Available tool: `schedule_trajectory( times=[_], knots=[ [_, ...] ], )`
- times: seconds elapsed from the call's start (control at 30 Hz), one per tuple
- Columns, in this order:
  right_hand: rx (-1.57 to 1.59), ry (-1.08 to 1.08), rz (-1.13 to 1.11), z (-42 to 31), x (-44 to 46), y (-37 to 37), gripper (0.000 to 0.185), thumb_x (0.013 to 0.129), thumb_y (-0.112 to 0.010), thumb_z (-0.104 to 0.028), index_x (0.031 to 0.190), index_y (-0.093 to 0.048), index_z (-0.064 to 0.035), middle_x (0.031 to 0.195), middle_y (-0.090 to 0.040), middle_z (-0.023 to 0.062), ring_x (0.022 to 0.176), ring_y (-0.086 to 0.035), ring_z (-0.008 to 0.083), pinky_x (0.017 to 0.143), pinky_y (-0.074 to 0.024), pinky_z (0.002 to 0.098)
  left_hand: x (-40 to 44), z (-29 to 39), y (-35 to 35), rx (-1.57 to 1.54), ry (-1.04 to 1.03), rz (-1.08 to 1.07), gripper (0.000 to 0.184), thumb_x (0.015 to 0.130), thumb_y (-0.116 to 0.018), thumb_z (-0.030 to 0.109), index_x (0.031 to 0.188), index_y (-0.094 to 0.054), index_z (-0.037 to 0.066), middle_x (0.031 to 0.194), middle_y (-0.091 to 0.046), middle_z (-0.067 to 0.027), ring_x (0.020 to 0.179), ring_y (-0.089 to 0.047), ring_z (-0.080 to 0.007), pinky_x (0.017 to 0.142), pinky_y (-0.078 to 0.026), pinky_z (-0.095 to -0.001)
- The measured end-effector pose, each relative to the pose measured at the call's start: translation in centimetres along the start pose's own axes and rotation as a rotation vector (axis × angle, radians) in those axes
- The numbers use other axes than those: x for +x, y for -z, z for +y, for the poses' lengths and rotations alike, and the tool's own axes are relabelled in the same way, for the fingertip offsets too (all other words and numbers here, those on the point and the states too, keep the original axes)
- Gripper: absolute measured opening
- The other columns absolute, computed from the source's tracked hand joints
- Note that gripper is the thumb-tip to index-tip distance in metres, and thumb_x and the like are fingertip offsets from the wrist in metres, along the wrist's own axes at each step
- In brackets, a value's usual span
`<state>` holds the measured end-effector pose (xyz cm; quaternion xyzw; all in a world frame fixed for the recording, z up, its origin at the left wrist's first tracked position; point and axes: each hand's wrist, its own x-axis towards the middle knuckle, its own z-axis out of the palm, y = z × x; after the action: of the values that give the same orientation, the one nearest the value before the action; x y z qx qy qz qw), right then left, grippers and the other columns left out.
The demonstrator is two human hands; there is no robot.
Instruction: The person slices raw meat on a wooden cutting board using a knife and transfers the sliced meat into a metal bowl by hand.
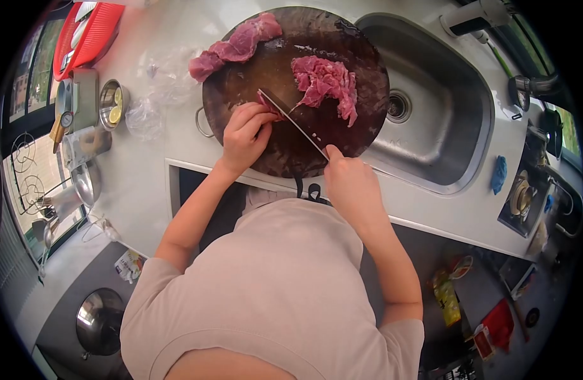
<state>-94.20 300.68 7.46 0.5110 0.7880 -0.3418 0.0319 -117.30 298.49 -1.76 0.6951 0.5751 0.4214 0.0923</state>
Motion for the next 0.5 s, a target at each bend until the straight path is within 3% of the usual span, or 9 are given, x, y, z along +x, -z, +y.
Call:
schedule_trajectory(
  times=[0.1, 0.23, 0.5],
  knots=[
    [-0.045, -0.017, 0.002, -1.5, 1.8, -1.1, 0.032, 0.09, -0.057, -0.01, 0.12, -0.061, 0.002, 0.077, -0.067, 0.0238, 0.072, -0.067, 0.0435, 0.068, -0.0553, 0.0501, 0.2, 0.1, 0.1, 0.019, -0.048, -0.004, 0.023, 0.07, -0.07, -0.006, 0.091, -0.07, 0.004, 0.096, -0.065, -0.0089, 0.094, -0.063, -0.0287, 0.083, -0.052, -0.0383],
    [0.255, 0.08, 0.122, -0.4, 5.2, -2.1, 0.031, 0.092, -0.056, -0.011, 0.12, -0.061, -0.0001, 0.076, -0.067, 0.0241, 0.073, -0.067, 0.0433, 0.068, -0.0541, 0.0508, 0.0, 0.1, 0.0, 0.033, -0.051, 0.012, 0.023, 0.069, -0.071, -0.007, 0.09, -0.07, 0.003, 0.097, -0.066, -0.0092, 0.094, -0.064, -0.0291, 0.083, -0.053, -0.0385],
    [-0.014, 0.037, -0.075, -1.5, -1.4, 0.5, 0.022, 0.09, -0.054, -0.008, 0.112, -0.058, -0.0024, 0.071, -0.066, 0.0186, 0.065, -0.066, 0.0398, 0.06, -0.0527, 0.0487, -0.4, 0.1, 0.1, 0.047, -0.01, 0.024, 0.022, 0.071, -0.07, -0.006, 0.091, -0.069, 0.002, 0.099, -0.065, -0.0115, 0.096, -0.064, -0.0315, 0.083, -0.053, -0.0394]
  ],
)
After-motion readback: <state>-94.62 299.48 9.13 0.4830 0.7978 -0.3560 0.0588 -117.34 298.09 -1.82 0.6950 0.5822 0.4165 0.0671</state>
